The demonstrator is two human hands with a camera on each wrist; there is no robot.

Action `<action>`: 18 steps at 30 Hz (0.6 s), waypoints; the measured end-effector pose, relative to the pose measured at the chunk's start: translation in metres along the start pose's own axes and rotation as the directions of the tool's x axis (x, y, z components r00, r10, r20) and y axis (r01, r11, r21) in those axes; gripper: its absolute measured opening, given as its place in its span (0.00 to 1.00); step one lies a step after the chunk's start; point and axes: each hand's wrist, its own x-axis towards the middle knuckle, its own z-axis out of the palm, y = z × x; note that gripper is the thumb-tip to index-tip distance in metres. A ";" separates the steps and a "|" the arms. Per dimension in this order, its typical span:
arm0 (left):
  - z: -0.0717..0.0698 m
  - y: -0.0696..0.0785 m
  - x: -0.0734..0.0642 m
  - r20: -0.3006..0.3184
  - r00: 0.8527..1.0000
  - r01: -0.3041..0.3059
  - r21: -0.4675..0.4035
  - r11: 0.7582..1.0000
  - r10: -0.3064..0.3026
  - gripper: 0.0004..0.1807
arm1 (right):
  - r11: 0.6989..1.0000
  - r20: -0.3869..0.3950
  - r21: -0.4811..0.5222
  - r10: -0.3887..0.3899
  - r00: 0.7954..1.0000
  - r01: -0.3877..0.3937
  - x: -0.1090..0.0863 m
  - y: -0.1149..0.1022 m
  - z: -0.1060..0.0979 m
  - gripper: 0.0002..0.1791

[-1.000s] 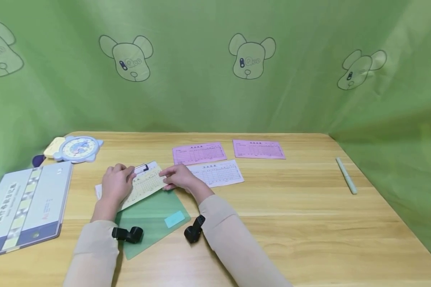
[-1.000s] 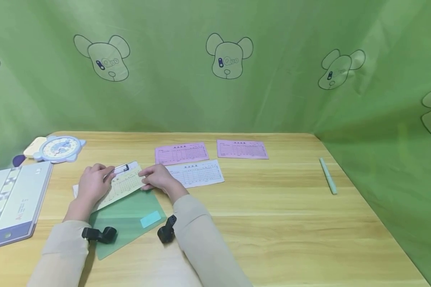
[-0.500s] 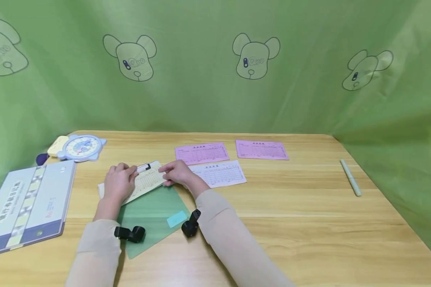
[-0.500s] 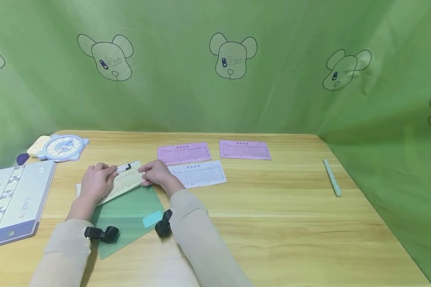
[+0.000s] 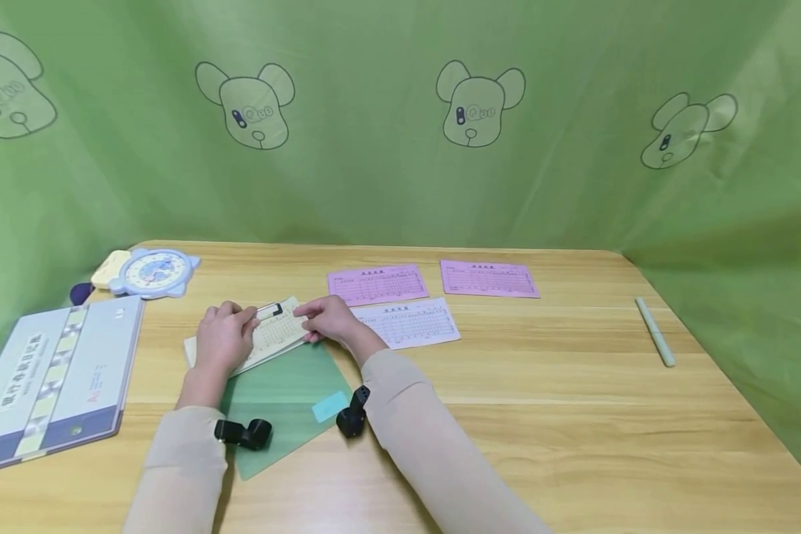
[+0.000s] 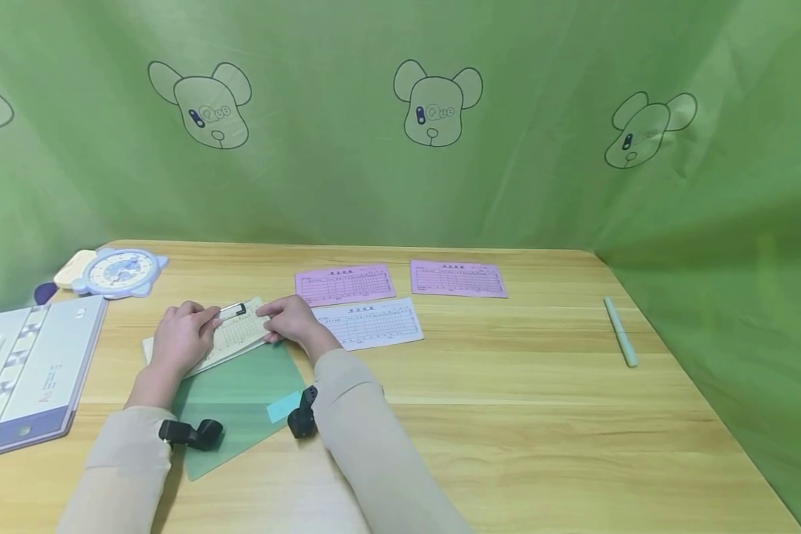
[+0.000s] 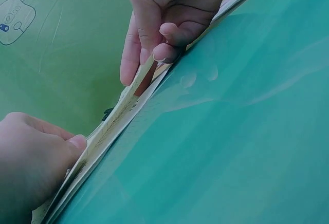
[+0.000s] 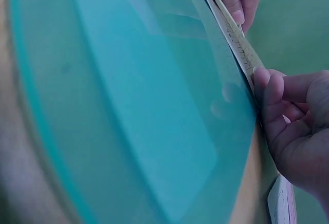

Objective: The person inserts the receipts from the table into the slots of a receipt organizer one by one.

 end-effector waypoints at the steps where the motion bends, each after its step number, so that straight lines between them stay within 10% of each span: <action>1: 0.000 0.000 0.000 0.000 1.000 -0.001 0.000 1.000 0.001 0.14 | 1.000 -0.003 0.003 0.001 1.000 0.000 0.000 0.000 0.000 0.17; 18: -0.001 0.002 -0.002 0.026 0.999 0.041 -0.027 0.999 -0.040 0.16 | 0.997 0.030 0.016 -0.075 0.997 0.075 -0.019 0.011 -0.011 0.16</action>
